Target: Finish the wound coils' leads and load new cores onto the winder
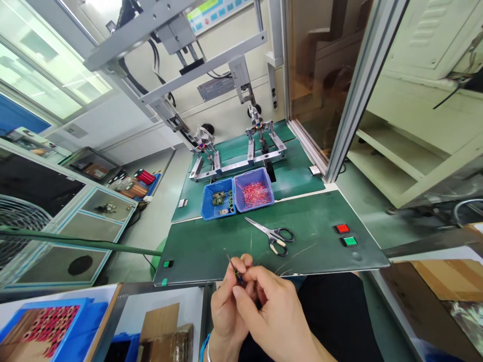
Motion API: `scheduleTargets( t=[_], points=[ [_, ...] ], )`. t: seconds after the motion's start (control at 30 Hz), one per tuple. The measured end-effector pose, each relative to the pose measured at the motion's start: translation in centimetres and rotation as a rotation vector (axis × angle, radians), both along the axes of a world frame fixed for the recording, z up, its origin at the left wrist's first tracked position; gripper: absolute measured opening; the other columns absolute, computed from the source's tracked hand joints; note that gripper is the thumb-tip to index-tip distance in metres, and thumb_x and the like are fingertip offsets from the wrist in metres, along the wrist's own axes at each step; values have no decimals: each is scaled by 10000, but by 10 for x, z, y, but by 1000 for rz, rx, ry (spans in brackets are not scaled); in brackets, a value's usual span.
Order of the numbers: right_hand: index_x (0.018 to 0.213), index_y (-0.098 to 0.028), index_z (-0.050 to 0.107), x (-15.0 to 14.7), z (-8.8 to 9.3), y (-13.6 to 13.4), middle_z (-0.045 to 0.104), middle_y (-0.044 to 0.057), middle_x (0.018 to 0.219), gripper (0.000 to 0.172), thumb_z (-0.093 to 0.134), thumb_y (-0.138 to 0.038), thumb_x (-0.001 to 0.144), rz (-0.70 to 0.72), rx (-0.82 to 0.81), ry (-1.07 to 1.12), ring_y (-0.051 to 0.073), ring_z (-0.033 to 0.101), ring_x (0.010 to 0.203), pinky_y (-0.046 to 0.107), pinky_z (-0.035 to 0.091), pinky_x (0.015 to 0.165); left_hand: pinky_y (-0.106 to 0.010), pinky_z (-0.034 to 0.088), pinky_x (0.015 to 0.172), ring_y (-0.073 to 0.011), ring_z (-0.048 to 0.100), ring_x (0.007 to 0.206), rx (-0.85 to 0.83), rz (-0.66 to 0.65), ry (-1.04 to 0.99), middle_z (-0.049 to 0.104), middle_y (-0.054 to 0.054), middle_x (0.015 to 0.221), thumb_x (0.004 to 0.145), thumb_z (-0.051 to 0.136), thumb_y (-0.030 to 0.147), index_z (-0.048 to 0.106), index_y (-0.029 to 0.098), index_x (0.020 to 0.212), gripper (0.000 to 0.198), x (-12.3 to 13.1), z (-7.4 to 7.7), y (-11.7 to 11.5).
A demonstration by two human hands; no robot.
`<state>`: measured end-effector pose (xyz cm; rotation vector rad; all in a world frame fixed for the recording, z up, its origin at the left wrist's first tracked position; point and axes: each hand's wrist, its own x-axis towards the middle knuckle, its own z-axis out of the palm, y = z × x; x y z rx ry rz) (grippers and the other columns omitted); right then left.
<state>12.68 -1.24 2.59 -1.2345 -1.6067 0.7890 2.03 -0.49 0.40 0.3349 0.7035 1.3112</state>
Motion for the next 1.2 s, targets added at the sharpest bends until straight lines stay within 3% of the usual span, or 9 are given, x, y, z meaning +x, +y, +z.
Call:
scheduleTargets(
  t=[0.3, 0.47, 0.67, 0.83, 0.93, 1.1, 1.2],
  points=[
    [792, -187, 659, -1, -4, 2, 552, -56, 544, 190, 506, -205, 903, -54, 27, 10, 71, 477, 415, 145, 414, 430, -235, 504, 680, -95, 594, 682, 49, -50, -48, 556, 9, 922, 695, 863, 357, 752, 230, 751, 178, 1, 0, -1],
    [671, -205, 531, 2, 0, 1, 442, -78, 518, 227, 477, -173, 890, -55, 77, 1, 62, 415, 417, 140, 358, 412, -208, 507, 691, -82, 582, 687, -2, -5, 9, 562, 11, 870, 629, 910, 381, 755, 202, 727, 256, 3, -2, -2],
    [674, -223, 456, 4, -7, 1, 433, -84, 513, 217, 445, -157, 881, -19, 30, 58, 69, 444, 419, 148, 384, 428, -153, 338, 420, -41, 427, 496, -115, 15, 7, 581, 14, 732, 616, 903, 456, 785, 210, 797, 327, 5, -5, -4],
    [731, -224, 476, 3, -24, -1, 572, -60, 549, 178, 454, -169, 898, -28, -59, 128, 93, 538, 454, 176, 436, 475, -144, 288, 393, -23, 353, 451, -177, 11, -56, 555, 28, 631, 606, 906, 475, 772, 177, 746, 356, 8, -5, -4],
    [740, -224, 471, 5, -23, -2, 552, -59, 559, 187, 451, -182, 921, -23, -53, 163, 90, 508, 457, 180, 417, 471, -142, 266, 385, -20, 354, 443, -250, 14, -48, 596, 14, 640, 569, 920, 490, 787, 167, 784, 410, 9, -8, -5],
    [685, -215, 481, 14, -8, -4, 368, -88, 519, 194, 464, -140, 863, 144, 112, 102, 66, 372, 429, 174, 335, 440, -216, 465, 564, -99, 543, 603, -347, 78, -66, 678, -22, 737, 505, 952, 466, 792, 168, 760, 424, 10, -9, -9],
    [690, -210, 554, 20, -3, -4, 422, -85, 503, 181, 513, -184, 865, 131, 127, 72, 64, 368, 417, 176, 335, 427, -211, 435, 524, -88, 510, 557, -309, 70, -45, 691, -34, 722, 535, 935, 487, 804, 172, 777, 418, 9, -7, -10]
  ],
)
